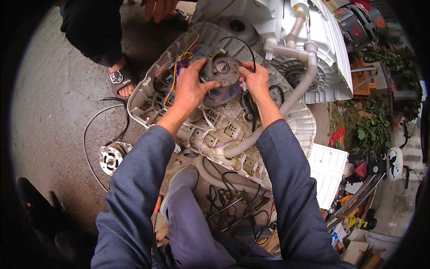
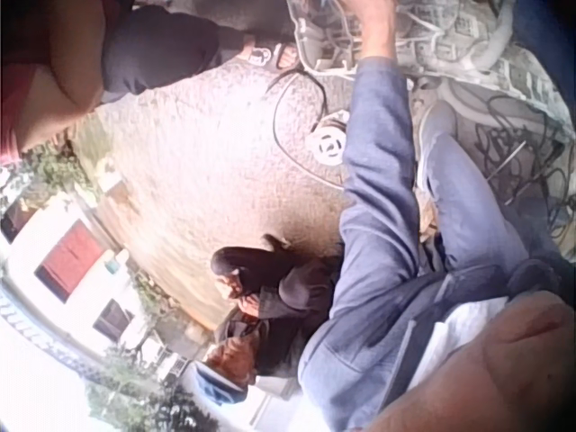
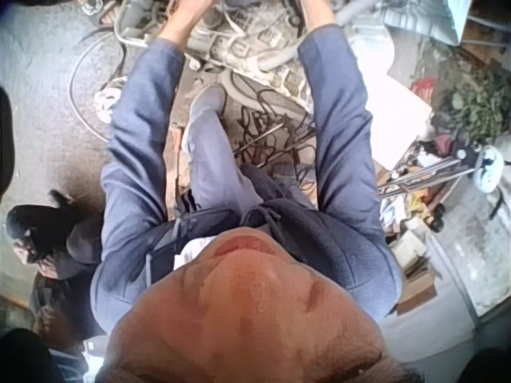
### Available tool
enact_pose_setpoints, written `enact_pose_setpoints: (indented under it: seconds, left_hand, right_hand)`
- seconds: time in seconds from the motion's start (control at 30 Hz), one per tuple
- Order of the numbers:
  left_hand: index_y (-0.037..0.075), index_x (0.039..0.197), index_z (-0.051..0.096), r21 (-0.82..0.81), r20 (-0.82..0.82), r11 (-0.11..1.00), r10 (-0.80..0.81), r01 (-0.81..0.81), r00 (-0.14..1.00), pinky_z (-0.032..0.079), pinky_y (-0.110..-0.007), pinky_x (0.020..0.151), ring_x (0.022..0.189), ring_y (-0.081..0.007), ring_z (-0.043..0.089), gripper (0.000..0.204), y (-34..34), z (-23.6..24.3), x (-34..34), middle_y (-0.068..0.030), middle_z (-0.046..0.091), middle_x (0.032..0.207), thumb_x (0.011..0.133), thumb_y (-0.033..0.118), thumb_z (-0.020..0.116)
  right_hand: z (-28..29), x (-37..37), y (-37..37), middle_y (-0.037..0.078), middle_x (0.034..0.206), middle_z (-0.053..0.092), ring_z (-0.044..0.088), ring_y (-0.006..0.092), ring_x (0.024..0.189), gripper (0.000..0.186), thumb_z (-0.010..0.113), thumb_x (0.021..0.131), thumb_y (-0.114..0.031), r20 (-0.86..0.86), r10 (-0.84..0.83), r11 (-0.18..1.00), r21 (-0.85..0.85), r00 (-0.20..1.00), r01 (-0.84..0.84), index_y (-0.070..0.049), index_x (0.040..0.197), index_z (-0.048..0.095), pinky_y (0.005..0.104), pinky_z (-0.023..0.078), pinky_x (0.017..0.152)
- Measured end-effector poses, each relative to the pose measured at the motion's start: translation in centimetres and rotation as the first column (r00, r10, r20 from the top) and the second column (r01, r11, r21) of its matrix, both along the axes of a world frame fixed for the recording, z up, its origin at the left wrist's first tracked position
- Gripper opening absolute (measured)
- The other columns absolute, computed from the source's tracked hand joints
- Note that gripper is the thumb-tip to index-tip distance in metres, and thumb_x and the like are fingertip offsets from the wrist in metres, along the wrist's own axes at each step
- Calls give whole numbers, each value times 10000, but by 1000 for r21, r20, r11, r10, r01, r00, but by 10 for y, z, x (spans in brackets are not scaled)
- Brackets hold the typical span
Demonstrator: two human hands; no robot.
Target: The person uses a screwdriver to remove a circular metal component from a disassembled appliance. They then place the component back into the housing and adjust the internal wiring and parts.
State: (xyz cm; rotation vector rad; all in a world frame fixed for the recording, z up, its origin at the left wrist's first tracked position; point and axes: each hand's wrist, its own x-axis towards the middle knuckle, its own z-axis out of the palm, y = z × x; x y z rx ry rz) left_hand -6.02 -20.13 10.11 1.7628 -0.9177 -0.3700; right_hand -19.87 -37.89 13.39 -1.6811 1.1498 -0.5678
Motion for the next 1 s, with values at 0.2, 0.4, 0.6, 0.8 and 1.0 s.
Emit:
enact_pose_setpoints:
  seconds: [0.2, 0.4, 0.6, 0.8, 1.0]
  left_hand:
    - [-42, 1439, 593, -12, 50, 1000, -20, 20, 999, 454, -432, 1143, 1330, -380, 591, 858, 1, 3, 1, -237, 636, 1434, 697, 192, 955]
    - [-89, 1414, 589, -31, 82, 999, -34, 37, 996, 471, -424, 1132, 1341, -394, 605, 832, 1, 4, 2, -268, 631, 1429, 715, 193, 941]
    - [-48, 1429, 587, -30, 79, 999, -33, 36, 996, 462, -446, 1135, 1331, -406, 585, 823, 1, 1, 4, -228, 620, 1455, 728, 214, 929]
    - [-57, 1429, 590, 32, 83, 999, -35, 33, 996, 460, -428, 1147, 1352, -391, 595, 837, 3, 11, 3, -246, 621, 1453, 724, 232, 937]
    - [-11, 1376, 619, 119, 144, 991, -77, 60, 987, 501, -476, 1039, 1257, -395, 627, 789, 5, 26, 7, -192, 663, 1376, 717, 287, 934]
  right_hand:
    - [0, -1, -2, 78, 910, 740, 658, 126, 618, 216, 746, 940, -41, -3, 0, 1000, 5, 1000, 0, 38, 1141, 738, 294, 547, 491]
    - [0, -1, -1, 78, 885, 738, 670, 133, 613, 204, 747, 941, -43, -8, 13, 999, -33, 1000, -13, 35, 1129, 744, 300, 543, 483]
    - [0, 1, -3, 79, 893, 745, 670, 131, 616, 208, 754, 937, -47, -27, 8, 1000, -22, 1000, -9, 38, 1127, 745, 296, 543, 485]
    - [2, 0, -2, 73, 875, 744, 671, 131, 618, 190, 759, 935, -51, -50, -9, 1000, -20, 999, 8, 35, 1104, 750, 297, 544, 487]
    - [3, 0, -3, 72, 852, 739, 667, 131, 607, 164, 753, 936, -43, -75, 24, 998, -59, 997, -28, 33, 1081, 747, 297, 539, 482]
